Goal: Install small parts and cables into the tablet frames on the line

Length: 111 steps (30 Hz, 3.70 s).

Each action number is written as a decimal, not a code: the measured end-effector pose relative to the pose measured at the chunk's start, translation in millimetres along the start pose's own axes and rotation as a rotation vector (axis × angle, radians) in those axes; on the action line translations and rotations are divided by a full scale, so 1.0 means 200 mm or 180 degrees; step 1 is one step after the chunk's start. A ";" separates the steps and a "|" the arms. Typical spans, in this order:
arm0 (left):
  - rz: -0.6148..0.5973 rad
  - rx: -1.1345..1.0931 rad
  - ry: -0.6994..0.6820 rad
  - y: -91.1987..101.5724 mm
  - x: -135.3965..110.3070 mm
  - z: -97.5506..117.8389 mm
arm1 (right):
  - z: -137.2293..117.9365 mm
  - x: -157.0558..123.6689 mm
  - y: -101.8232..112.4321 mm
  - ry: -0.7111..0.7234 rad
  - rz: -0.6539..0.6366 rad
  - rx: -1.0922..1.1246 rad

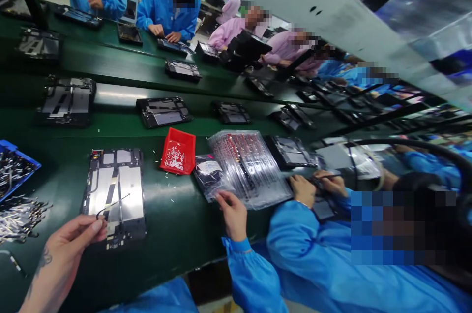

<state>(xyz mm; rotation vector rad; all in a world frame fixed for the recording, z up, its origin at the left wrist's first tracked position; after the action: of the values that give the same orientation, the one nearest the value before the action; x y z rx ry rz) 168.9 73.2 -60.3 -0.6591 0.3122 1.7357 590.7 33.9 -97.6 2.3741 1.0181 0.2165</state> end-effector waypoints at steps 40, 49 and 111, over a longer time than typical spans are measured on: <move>-0.0091 -0.1262 -0.1181 -0.33 -0.14 0.13 | -0.91 -0.82 -0.74 -0.0313 -0.1711 0.3151; -0.0135 -0.0585 -0.2396 -0.28 -0.17 0.12 | -0.96 -0.81 -0.71 -0.0423 -0.1799 0.2932; -0.1461 -0.0335 -0.1081 -0.73 0.05 0.41 | -1.02 -0.17 -0.41 0.0466 -0.2120 0.1450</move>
<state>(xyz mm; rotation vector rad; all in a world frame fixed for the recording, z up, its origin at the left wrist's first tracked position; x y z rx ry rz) 285.0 165.2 19.4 -0.4544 -0.1598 1.3933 444.5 140.7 31.1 2.2513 2.0346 -0.1065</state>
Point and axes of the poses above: each hand's wrist, its own x-axis towards the middle knuckle, its own y-axis out of the back of the hand, z = x × y, the point moved 3 cm from there along x, towards the middle knuckle, and after that the axes turned 1 degree about -x, right-handed, at the moved point
